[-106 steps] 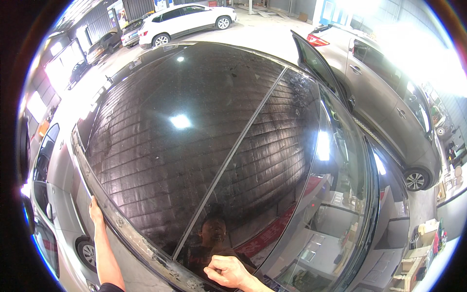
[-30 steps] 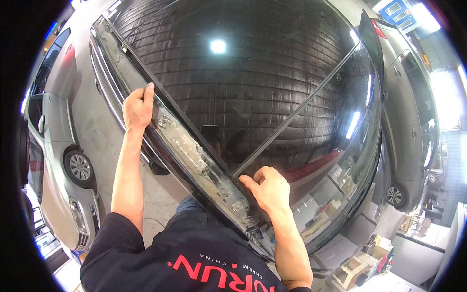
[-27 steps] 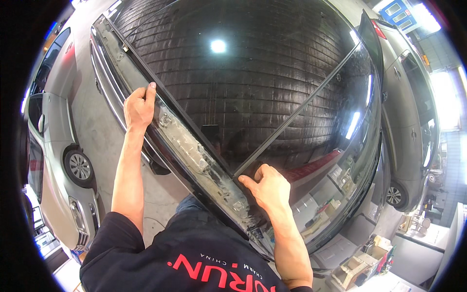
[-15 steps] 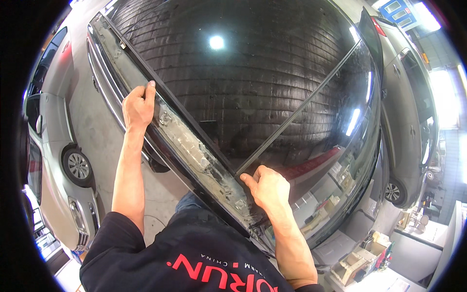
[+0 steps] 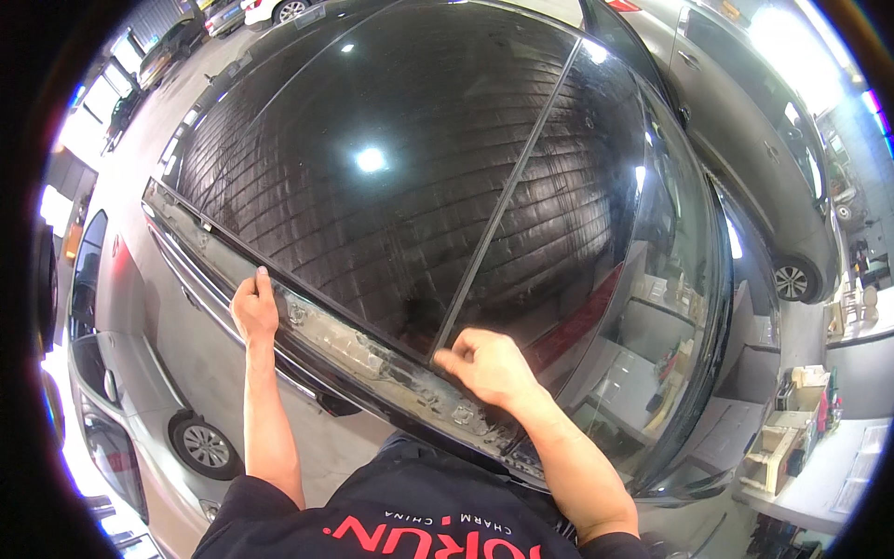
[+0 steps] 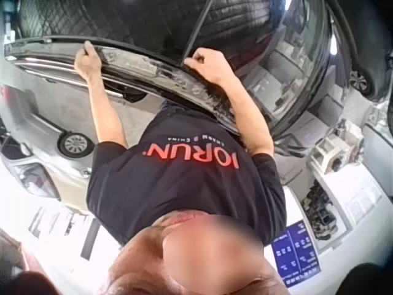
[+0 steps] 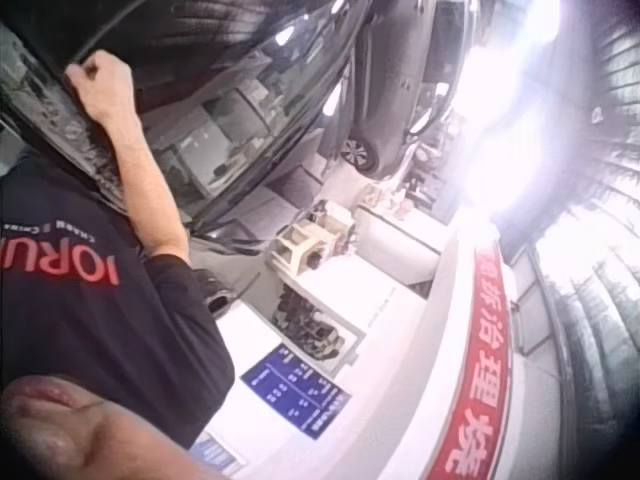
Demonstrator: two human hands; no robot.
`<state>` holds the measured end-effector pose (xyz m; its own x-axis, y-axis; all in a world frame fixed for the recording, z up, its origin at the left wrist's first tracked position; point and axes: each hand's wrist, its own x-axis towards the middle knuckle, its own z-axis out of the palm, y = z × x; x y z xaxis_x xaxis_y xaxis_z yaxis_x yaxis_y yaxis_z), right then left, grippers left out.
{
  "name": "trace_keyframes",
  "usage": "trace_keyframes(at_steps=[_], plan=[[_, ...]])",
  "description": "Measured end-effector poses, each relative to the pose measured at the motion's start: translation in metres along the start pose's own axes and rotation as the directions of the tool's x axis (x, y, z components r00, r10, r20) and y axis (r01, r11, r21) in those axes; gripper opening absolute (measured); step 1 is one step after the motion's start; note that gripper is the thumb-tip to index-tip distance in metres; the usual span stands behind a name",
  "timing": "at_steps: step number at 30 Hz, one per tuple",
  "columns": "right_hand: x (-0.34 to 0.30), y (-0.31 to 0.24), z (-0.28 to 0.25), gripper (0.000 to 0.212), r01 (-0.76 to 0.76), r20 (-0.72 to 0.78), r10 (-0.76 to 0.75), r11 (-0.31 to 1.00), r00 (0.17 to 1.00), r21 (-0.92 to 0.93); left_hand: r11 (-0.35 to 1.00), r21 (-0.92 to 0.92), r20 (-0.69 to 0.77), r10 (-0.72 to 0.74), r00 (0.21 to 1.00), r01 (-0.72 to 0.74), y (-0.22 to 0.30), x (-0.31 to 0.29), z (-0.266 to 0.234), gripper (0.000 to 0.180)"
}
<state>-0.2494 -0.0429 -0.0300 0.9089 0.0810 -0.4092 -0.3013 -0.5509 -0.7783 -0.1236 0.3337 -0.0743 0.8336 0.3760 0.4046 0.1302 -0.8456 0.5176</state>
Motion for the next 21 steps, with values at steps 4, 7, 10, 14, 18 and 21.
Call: trace_keyframes(at_steps=[4, 7, 10, 14, 18, 21], plan=[[0.044, 0.034, -0.003, 0.036, 0.363, -0.294, -0.219, 0.664, 0.930, 0.654, 1.000, -0.011, -0.014, 0.005, 1.000, -0.006, 0.004, 0.000, 0.001, 0.056], [0.062, 0.014, 0.003, 0.037, 0.408, -0.263, -0.368, 0.403, 0.892, 0.819, 0.998, -0.062, -0.004, -0.015, 1.000, 0.015, 0.007, 0.000, 0.003, 0.056], [0.067, 0.013, 0.033, 0.040, 0.424, -0.268, -0.372, 0.444, 0.889, 0.789, 1.000, -0.022, -0.021, 0.008, 1.000, -0.009, -0.001, 0.000, 0.005, 0.056], [0.061, 0.015, 0.042, 0.045, 0.493, -0.296, -0.410, 0.552, 0.863, 0.673, 0.999, -0.046, -0.014, -0.022, 1.000, 0.021, 0.001, -0.002, 0.002, 0.055], [0.061, 0.012, 0.041, 0.038, 0.528, -0.319, -0.425, 0.606, 0.847, 0.594, 1.000, 0.000, 0.002, -0.016, 1.000, 0.016, 0.004, -0.002, 0.001, 0.054], [0.063, 0.008, 0.040, 0.035, 0.555, -0.338, -0.441, 0.626, 0.832, 0.549, 1.000, -0.018, -0.048, 0.007, 0.999, -0.008, 0.006, -0.005, 0.002, 0.052]])
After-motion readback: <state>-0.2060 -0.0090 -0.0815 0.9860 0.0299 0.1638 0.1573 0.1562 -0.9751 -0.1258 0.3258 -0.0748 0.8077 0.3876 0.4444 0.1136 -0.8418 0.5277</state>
